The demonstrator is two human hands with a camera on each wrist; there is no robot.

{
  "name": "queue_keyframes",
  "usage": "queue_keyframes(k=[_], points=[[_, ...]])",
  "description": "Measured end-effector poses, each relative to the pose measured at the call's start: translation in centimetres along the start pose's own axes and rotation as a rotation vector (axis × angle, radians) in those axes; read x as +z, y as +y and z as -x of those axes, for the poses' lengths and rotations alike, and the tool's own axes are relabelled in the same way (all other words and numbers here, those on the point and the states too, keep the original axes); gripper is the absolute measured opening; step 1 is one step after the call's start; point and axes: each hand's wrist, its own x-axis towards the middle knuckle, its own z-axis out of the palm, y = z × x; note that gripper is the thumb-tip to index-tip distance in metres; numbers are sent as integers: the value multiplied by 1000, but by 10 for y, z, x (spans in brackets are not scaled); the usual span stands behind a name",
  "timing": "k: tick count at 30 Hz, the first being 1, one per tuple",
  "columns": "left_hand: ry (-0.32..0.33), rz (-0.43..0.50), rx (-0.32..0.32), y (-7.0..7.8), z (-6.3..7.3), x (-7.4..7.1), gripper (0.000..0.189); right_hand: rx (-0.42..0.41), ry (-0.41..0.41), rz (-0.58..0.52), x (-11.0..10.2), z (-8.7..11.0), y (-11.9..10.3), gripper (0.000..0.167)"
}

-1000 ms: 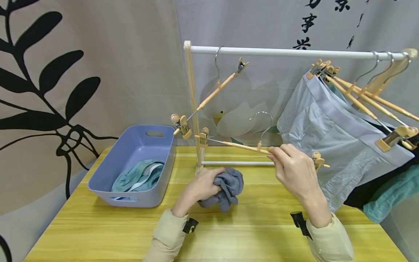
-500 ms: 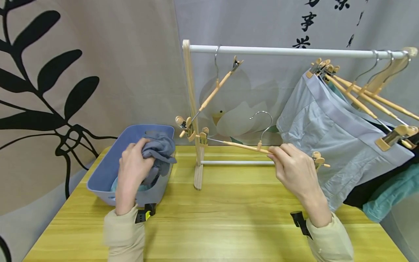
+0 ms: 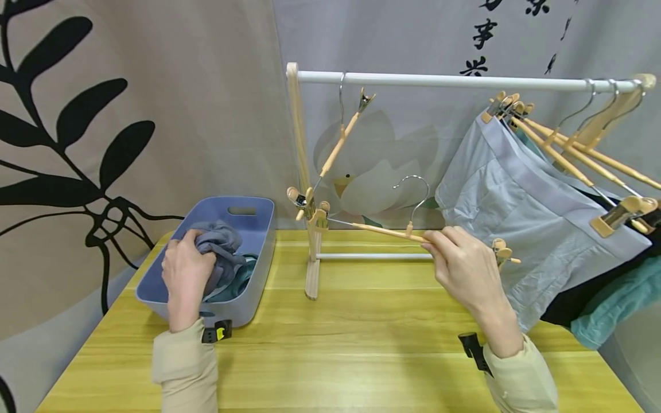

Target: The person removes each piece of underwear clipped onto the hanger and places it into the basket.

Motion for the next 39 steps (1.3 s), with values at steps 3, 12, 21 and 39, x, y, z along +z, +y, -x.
queue_keyframes(k=[3,12,21,39], points=[[-39,-12,-15,-4,-1,3,45,3,-1,-1,0,0,0,7],[-83,-65,32,0,-2,10,37,2,-4,0,1,0,-1,6],[-118,-66,80,16,-1,27,33,9,-10,8,0,0,-1,6],[-71,89,334,57,4,67,37,36,-22,39,-5,1,3,7]])
